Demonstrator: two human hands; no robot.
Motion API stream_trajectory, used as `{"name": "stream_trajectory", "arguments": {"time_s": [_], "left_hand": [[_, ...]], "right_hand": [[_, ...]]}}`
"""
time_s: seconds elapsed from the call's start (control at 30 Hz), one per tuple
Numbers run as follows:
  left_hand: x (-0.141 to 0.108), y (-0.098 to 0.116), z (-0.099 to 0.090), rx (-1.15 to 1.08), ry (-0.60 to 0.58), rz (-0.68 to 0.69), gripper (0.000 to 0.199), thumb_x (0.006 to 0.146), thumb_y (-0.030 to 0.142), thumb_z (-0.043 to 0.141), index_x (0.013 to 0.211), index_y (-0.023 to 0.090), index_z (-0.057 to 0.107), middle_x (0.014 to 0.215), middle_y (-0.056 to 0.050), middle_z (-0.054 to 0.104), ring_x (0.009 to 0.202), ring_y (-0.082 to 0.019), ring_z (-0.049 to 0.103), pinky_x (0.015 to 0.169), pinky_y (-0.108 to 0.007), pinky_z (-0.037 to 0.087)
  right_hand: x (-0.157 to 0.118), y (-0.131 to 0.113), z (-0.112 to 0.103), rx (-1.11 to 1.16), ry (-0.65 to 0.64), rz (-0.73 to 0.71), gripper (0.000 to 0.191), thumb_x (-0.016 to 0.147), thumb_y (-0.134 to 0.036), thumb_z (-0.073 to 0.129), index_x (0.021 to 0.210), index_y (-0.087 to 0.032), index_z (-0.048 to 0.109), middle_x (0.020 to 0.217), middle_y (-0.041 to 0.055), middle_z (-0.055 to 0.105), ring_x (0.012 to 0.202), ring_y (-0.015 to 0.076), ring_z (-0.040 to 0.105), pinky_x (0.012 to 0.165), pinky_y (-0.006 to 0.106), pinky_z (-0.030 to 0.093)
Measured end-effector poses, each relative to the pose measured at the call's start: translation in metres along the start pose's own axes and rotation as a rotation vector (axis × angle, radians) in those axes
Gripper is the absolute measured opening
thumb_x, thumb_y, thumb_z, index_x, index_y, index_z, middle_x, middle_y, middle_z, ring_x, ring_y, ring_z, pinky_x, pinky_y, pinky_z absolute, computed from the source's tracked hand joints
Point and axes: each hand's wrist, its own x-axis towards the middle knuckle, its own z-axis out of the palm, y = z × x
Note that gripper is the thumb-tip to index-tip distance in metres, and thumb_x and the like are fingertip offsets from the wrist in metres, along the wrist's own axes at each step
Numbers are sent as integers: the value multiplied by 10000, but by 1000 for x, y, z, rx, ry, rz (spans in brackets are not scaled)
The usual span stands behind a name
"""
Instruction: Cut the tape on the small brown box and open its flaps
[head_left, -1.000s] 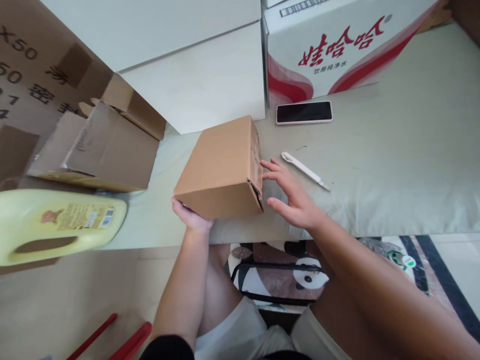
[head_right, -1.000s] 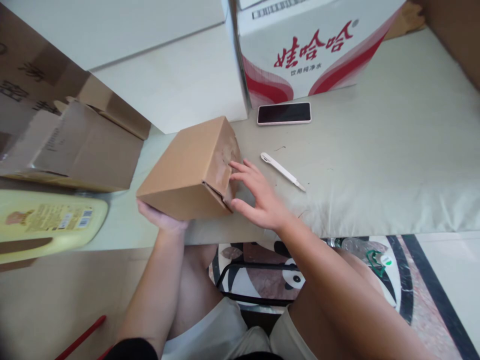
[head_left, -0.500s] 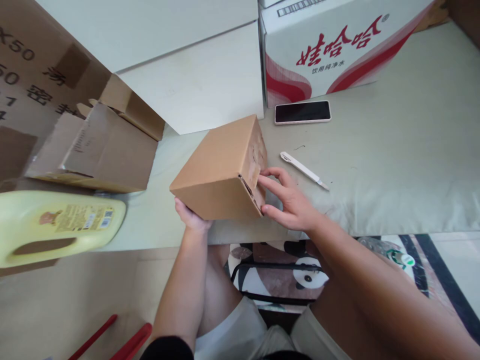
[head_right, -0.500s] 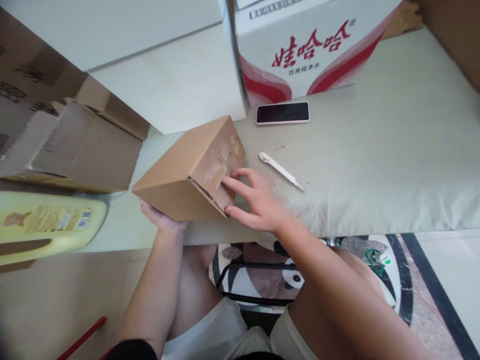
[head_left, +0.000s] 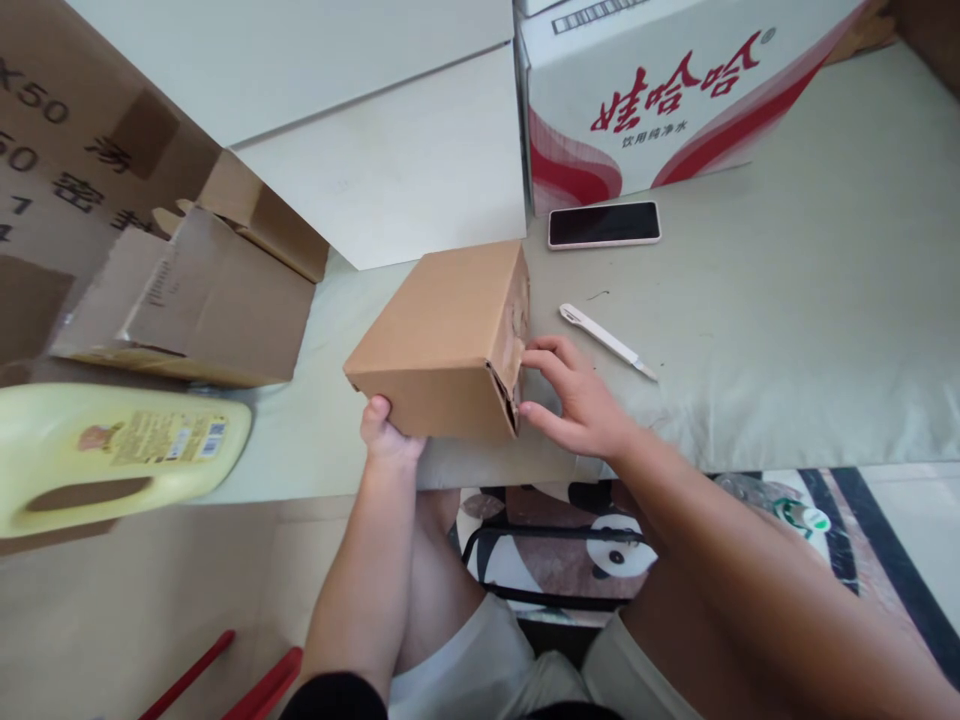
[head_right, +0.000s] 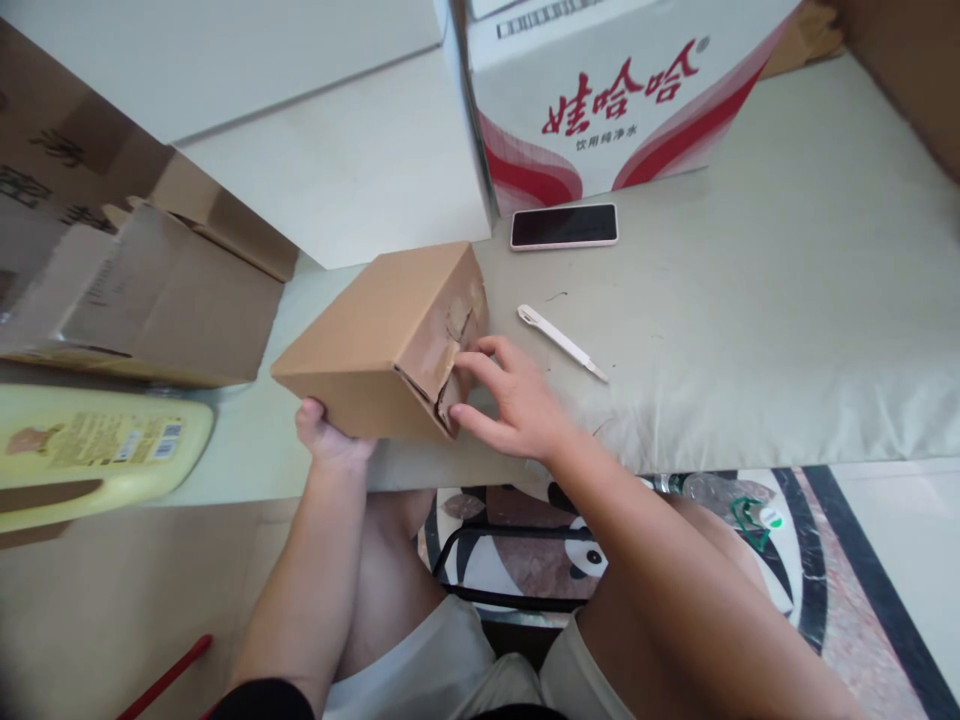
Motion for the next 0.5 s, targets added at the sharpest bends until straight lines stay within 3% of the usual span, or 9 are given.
{"name": "stream_trajectory", "arguments": {"time_s": [0.2, 0.33, 0.5], "left_hand": [[3, 3, 2, -43, -3, -28, 557, 496, 529, 946, 964, 281, 775, 898, 28, 806, 786, -168, 742, 734, -275, 617], [5, 1, -4, -33, 5, -53, 561, 467, 538, 956, 908, 257, 756, 908, 12, 797, 799, -173, 741, 746, -286, 616], [5, -1, -12, -4, -9, -85, 610, 491, 555, 949, 979, 255, 738, 914, -10, 791, 845, -203, 741, 769, -319, 592]], "right_hand": [[3, -5, -4, 64, 155, -15, 98, 951, -315, 539, 971, -230, 584, 993, 73, 561, 918, 229, 586, 837, 431, 499], [5, -9, -4, 59, 179, 52, 122, 932, -287, 552, 826, -230, 565, 938, 62, 544, 879, 220, 570, 819, 428, 493], [8, -7, 0, 50, 130, 101, 132, 883, -256, 550, 757, -231, 520, 932, 64, 544, 882, 225, 568, 822, 437, 495]]}}
